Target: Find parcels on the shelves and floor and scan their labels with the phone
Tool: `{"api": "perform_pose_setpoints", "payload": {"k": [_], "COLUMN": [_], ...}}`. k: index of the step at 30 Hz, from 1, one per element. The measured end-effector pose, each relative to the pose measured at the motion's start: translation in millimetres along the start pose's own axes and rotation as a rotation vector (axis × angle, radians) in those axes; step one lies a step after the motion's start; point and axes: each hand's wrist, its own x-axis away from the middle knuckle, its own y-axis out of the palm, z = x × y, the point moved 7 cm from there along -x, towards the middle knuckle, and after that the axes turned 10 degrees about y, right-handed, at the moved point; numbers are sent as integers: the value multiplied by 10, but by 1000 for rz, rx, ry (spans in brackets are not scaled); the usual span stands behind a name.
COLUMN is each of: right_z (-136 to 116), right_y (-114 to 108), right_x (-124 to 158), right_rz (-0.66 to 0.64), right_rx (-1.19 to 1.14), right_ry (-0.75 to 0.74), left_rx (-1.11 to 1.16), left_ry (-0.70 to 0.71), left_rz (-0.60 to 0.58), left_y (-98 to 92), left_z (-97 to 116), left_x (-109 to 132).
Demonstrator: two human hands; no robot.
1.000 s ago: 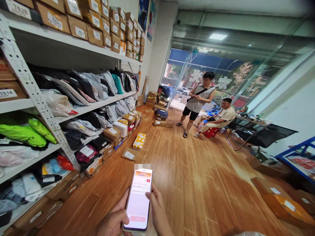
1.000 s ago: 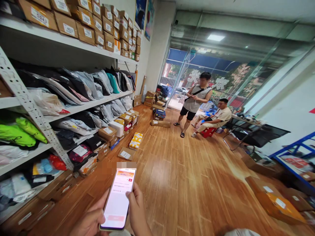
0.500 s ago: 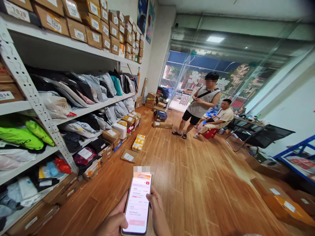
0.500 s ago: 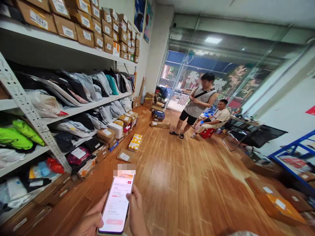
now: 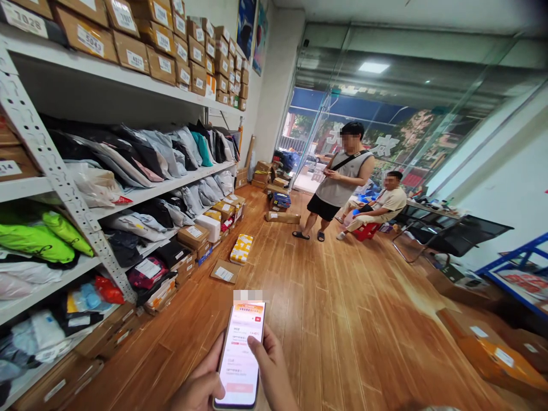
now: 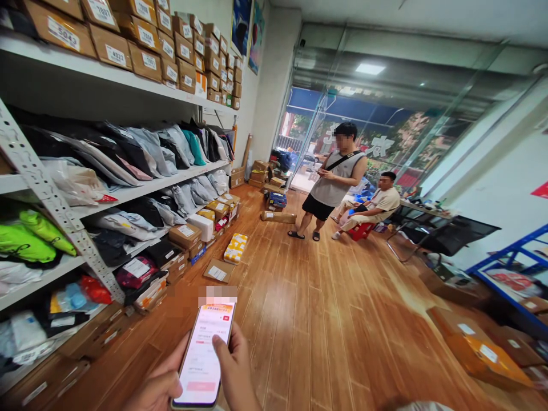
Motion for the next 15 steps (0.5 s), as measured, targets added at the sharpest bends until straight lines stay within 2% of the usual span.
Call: {"api": "perform_pose_setpoints", "payload": {"k": [4,9,13,15], "right_z": [-12,36,45,16], "right_y": [-1,7,-9,-19], "right_x": [-19,13,37,37], "right_rz": [35,10,48,68], "right_rx": [45,-75,-76,-59], "right_ry": [-9,63,91,55], "left_rx": [-36,-44,-41,-46], "left_ry": [23,-6,-6,-8], "left_rz": [13,58,65,63], "left_y": [-64,-168,-181,-182], "left_z": [-7,-51,-39,-35], "left_x": [-13,-23,-18,-16]}}
